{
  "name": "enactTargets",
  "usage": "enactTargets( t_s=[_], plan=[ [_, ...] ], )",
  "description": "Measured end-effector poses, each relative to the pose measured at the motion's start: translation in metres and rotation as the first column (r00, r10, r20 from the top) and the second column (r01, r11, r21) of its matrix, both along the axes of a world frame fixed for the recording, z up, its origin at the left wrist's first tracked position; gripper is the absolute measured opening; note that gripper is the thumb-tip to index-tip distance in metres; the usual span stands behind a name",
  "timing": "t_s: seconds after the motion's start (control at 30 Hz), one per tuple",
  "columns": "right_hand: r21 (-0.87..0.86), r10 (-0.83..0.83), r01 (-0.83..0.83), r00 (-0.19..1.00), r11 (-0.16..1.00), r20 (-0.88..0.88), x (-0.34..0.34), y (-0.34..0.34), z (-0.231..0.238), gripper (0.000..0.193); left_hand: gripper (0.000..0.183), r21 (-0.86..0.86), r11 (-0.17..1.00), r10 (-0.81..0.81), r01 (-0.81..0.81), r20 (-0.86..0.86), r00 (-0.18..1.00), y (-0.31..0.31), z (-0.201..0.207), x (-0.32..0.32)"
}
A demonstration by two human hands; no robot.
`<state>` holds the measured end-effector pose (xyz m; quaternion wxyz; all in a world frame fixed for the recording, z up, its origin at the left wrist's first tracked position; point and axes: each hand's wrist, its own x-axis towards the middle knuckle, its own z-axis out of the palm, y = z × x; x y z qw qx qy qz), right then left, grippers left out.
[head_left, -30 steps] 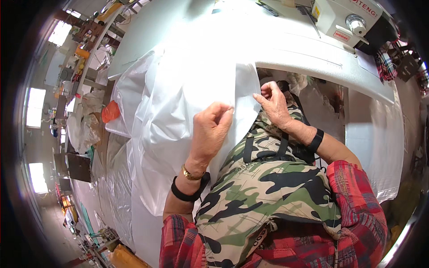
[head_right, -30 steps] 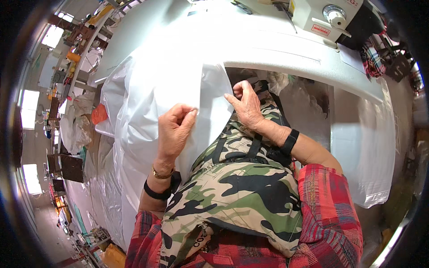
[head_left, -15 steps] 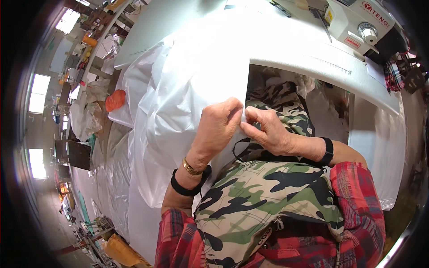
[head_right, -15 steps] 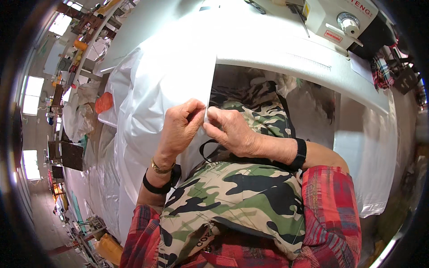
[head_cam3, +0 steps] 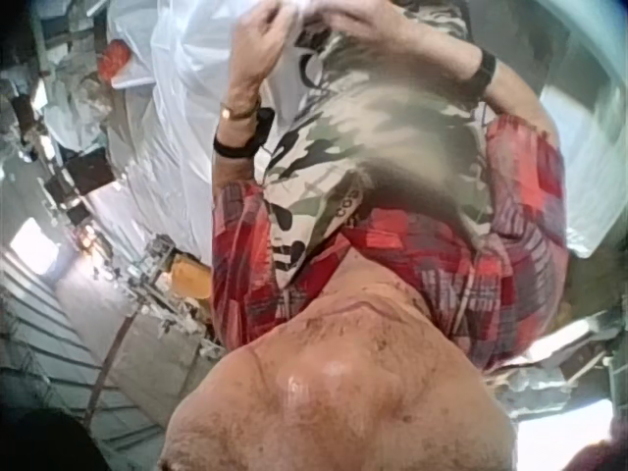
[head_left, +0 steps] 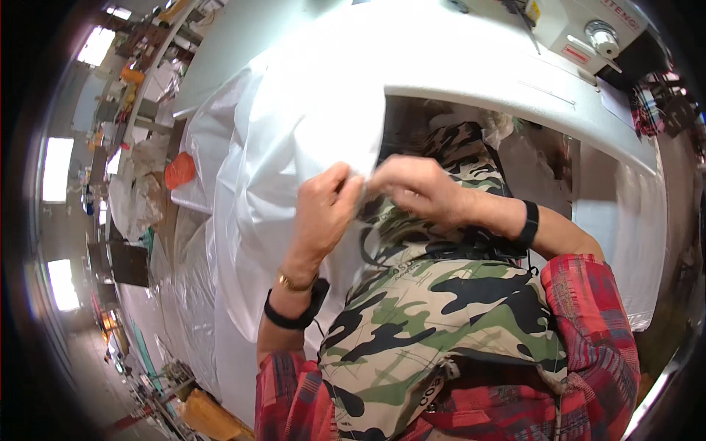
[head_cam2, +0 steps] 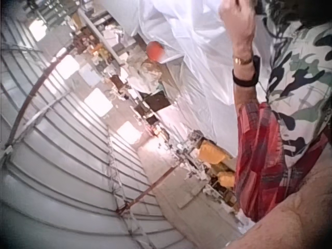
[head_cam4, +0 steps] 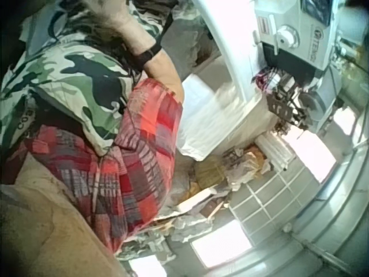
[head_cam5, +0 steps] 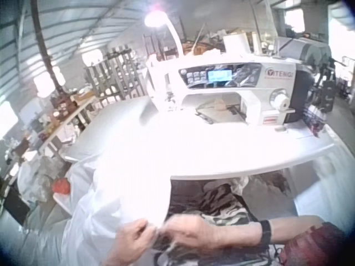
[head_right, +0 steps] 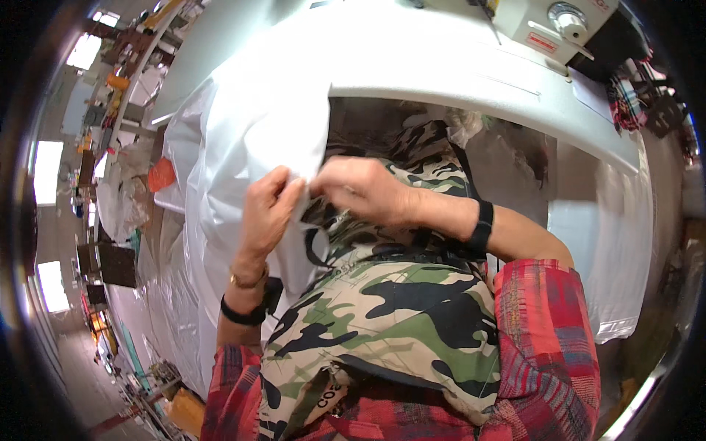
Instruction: Sewing and joining large white plastic sheets and film using an industrial sewing machine in a factory setting.
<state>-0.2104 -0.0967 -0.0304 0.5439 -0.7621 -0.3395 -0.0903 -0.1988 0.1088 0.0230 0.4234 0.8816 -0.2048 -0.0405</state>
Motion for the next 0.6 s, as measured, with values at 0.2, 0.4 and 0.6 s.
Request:
enactTargets(
  t_s=[0.2, 0.4, 0.6],
  plan=[
    [-0.140, -0.094, 0.036, 0.899, 0.989, -0.428, 0.086, 0.070, -0.011, 0.017, 0.007, 0.365, 0.931, -0.196, 0.016, 0.463, 0.864, 0.002, 0.094, 0.017],
    [0.261, 0.223, -0.281, 0.947, 0.924, 0.229, 0.079, 0.138, 0.023, 0.023, 0.002, 0.728, 0.675, -0.510, 0.120, 0.343, 0.789, 0.000, 0.111, 0.018],
    [-0.668, 0.108, -0.257, 0.960, 0.698, -0.257, 0.066, 0.018, 0.044, 0.029, 0.005, 0.710, 0.681, -0.480, 0.181, 0.245, 0.842, 0.017, 0.063, 0.019]
  ],
)
